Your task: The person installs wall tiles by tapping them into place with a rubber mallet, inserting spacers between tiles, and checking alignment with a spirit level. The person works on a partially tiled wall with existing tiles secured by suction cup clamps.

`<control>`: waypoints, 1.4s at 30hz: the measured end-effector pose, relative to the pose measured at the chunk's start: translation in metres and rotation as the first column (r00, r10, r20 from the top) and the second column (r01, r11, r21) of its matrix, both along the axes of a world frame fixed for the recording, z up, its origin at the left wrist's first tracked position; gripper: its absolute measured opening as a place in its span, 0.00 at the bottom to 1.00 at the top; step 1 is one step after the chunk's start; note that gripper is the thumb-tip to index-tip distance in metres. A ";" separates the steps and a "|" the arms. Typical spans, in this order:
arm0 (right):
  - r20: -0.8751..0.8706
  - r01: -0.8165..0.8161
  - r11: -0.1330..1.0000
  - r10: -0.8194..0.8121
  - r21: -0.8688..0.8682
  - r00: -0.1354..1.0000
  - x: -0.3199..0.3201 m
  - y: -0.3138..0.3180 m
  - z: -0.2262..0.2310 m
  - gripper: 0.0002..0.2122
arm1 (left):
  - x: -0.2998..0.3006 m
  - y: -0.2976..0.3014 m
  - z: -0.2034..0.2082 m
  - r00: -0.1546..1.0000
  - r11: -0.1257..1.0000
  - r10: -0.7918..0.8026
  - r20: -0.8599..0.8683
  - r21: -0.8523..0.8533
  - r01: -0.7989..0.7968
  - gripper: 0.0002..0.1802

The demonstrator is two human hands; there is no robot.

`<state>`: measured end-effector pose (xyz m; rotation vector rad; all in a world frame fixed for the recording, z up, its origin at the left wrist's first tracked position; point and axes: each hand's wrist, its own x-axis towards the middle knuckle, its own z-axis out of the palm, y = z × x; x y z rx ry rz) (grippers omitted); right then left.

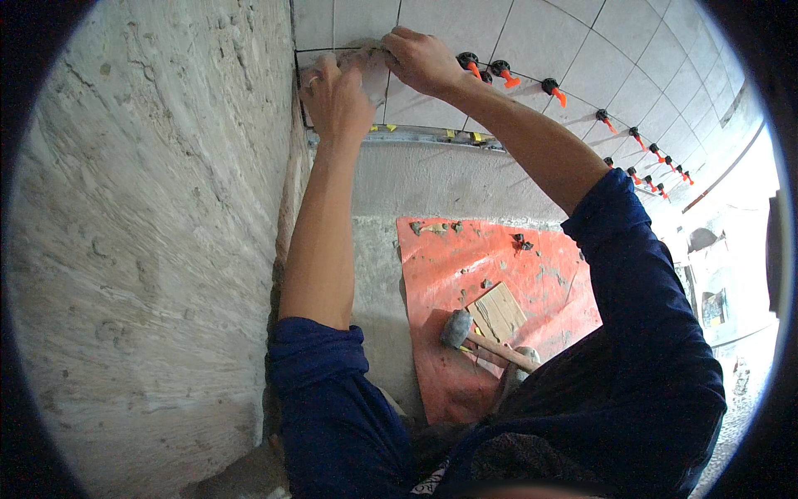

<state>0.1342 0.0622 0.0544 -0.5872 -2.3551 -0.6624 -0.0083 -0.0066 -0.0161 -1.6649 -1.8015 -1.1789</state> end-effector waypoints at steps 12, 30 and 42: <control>0.194 0.380 0.924 -0.365 -0.048 0.911 -0.034 -0.029 0.010 0.11 | 0.007 -0.005 0.006 0.990 0.986 0.110 -0.083 -0.118 -0.120 0.31; 0.149 0.195 0.981 -0.190 -0.018 0.970 -0.018 -0.007 0.006 0.10 | 0.004 -0.011 0.002 0.990 0.989 0.108 -0.095 -0.091 -0.117 0.34; -0.102 0.194 0.976 -0.204 -0.101 0.974 0.028 -0.082 -0.030 0.09 | -0.004 -0.016 0.000 1.000 1.000 0.016 -0.001 0.019 -0.015 0.32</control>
